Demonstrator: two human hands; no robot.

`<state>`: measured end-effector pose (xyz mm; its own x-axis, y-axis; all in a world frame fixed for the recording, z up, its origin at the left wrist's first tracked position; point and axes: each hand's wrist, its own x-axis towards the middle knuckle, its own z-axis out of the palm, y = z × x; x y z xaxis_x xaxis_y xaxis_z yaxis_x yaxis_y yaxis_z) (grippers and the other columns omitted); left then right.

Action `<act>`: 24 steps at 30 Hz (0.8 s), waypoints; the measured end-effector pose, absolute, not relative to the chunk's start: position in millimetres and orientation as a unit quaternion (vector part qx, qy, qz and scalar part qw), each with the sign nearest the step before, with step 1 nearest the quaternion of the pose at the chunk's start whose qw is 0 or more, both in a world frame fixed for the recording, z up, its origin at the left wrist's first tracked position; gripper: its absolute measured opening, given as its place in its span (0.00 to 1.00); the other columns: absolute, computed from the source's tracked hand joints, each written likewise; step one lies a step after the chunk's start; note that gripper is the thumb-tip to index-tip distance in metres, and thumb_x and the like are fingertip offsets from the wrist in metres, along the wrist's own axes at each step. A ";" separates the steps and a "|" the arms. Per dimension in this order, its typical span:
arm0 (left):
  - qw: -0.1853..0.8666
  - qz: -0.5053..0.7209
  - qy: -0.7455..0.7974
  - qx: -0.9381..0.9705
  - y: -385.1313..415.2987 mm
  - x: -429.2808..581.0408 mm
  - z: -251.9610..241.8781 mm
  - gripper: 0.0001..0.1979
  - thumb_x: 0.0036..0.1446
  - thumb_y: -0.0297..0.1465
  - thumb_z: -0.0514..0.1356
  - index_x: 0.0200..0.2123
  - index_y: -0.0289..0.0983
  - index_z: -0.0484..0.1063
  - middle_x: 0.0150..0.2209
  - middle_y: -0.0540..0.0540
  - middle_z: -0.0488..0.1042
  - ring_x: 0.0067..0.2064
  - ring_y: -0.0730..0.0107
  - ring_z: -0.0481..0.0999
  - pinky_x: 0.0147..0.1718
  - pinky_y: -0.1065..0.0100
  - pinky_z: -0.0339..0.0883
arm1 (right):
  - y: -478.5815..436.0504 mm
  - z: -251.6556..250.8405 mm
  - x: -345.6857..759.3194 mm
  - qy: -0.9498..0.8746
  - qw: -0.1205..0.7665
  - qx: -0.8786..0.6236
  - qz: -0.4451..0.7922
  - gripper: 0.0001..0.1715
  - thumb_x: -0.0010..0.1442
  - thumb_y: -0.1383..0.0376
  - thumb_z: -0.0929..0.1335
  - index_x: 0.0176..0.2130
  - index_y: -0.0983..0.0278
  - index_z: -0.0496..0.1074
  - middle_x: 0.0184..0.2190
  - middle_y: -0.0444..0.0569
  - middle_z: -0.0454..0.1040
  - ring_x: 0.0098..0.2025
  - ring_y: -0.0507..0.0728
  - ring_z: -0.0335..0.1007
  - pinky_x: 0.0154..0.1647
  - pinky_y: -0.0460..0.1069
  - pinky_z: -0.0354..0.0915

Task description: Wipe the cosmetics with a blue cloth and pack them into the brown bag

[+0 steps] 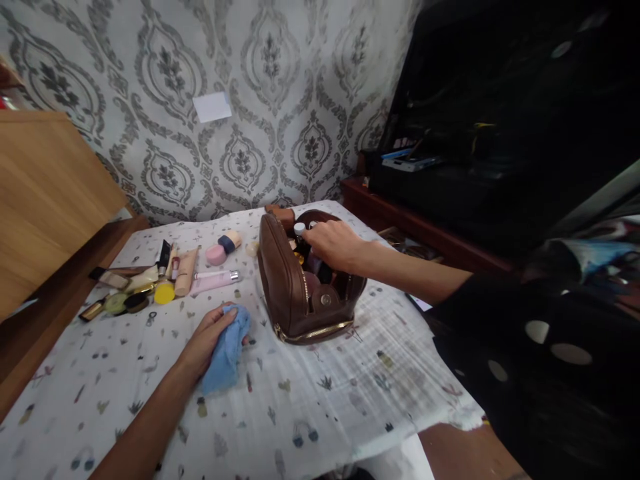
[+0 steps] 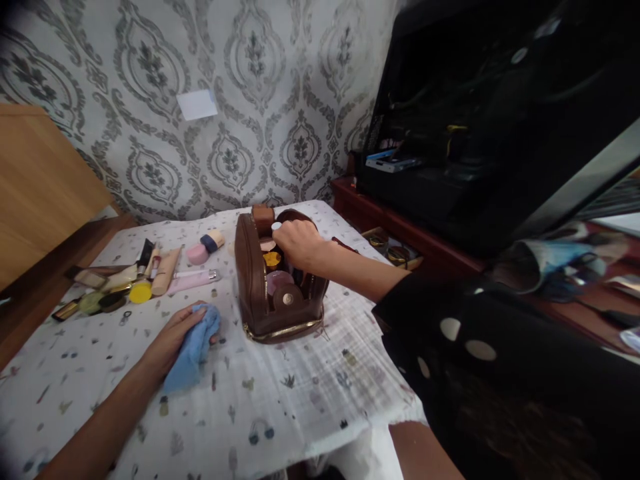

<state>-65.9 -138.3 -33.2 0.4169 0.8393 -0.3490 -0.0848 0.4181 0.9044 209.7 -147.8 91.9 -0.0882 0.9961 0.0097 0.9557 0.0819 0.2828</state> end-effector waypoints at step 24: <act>0.726 0.330 0.429 0.425 -138.5 -65.6 -35.2 0.28 0.36 0.44 0.76 0.35 0.36 0.68 0.24 0.54 0.73 0.21 0.70 0.76 0.17 0.73 0.68 | -214.4 90.9 180.8 0.771 -0.244 0.583 0.082 0.14 0.68 0.68 0.61 0.34 0.66 0.73 0.31 0.48 0.76 0.33 0.52 0.70 0.33 0.46 0.58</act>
